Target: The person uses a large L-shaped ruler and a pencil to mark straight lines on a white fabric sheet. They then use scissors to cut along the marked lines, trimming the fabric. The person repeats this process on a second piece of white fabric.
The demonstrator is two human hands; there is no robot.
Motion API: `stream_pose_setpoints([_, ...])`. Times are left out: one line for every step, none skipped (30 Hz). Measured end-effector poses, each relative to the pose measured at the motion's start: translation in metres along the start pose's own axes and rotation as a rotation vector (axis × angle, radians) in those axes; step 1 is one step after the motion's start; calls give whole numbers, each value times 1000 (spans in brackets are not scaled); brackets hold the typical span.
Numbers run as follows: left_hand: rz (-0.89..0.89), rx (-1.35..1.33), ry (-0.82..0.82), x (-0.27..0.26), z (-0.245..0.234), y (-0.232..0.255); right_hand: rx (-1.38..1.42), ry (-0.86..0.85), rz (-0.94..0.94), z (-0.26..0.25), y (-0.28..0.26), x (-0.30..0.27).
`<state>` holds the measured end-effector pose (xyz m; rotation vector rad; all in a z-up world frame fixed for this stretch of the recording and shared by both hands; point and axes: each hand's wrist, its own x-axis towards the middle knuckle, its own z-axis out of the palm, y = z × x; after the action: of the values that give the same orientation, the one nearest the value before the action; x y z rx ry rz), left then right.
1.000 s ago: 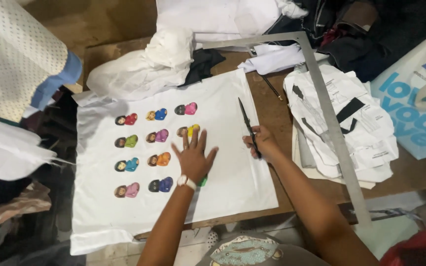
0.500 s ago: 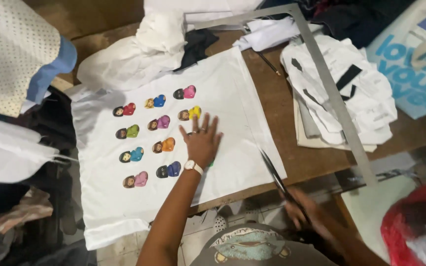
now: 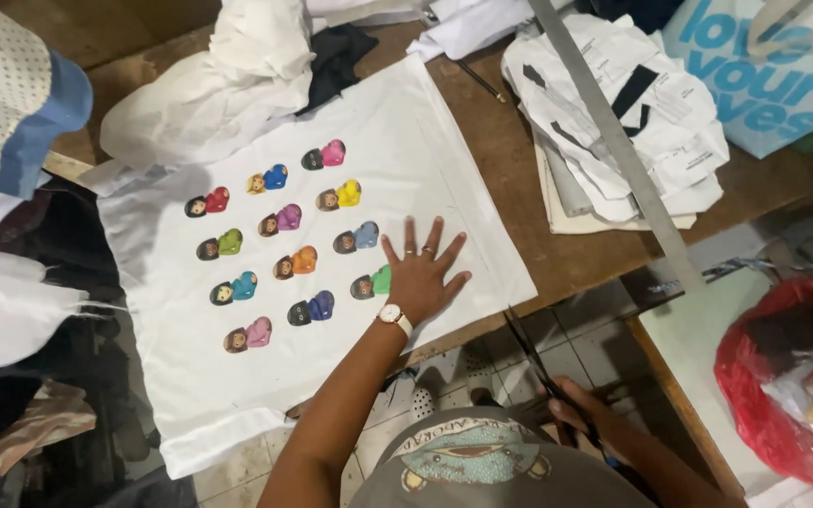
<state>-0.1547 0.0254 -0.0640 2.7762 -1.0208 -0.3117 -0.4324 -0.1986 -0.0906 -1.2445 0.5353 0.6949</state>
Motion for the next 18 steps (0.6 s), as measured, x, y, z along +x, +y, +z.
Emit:
stream_pose_setpoints([2,-2,-1,-2,8,1,0,2,1,0,6,8])
stream_pose_setpoints([40,18,59,-3,16,3,-63,11,-79,1,11,16])
stream_pose_setpoints([78,39,120,-5,23,4,-125,20,-160,1,16,25])
stream_pose_setpoints([80,38,119,-5,17,5,-124,22,-159,0,18,33])
stream_pose_setpoints([76,14,97,-6,12,6,-134,48,-166,-2,21,42])
stream_pose_setpoints([72,-9,74,-7,8,7,-143,74,-172,-4,24,50])
stream_pose_setpoints([73,-9,75,-7,7,7,-143,75,-173,-3,23,53])
stream_pose_setpoints([73,-16,80,-8,6,8,-132,110,-143,-2,22,56])
stream_pose_setpoints([73,-23,85,-8,6,8,-121,144,-112,-1,22,59])
stream_pose_setpoints([74,-23,85,-8,3,9,-121,145,-113,3,15,57])
stream_pose_setpoints([68,-13,59,-9,0,9,-136,148,-112,9,10,54])
stream_pose_setpoints([63,-3,33,-10,-2,10,-152,151,-112,14,5,51])
stream_pose_setpoints([66,-3,34,-9,-2,10,-152,154,-113,14,6,51])
stream_pose_setpoints([65,-8,40,-9,-2,10,-122,178,-111,15,6,52])
stream_pose_setpoints([63,-14,43,-10,-1,10,-91,201,-106,16,8,52])
stream_pose_setpoints([65,-16,42,-10,0,10,-91,203,-104,16,9,51])
stream_pose_setpoints([63,-11,50,-9,1,10,-81,212,-155,16,9,50])
stream_pose_setpoints([61,-6,57,-9,2,9,-71,220,-205,17,9,50])
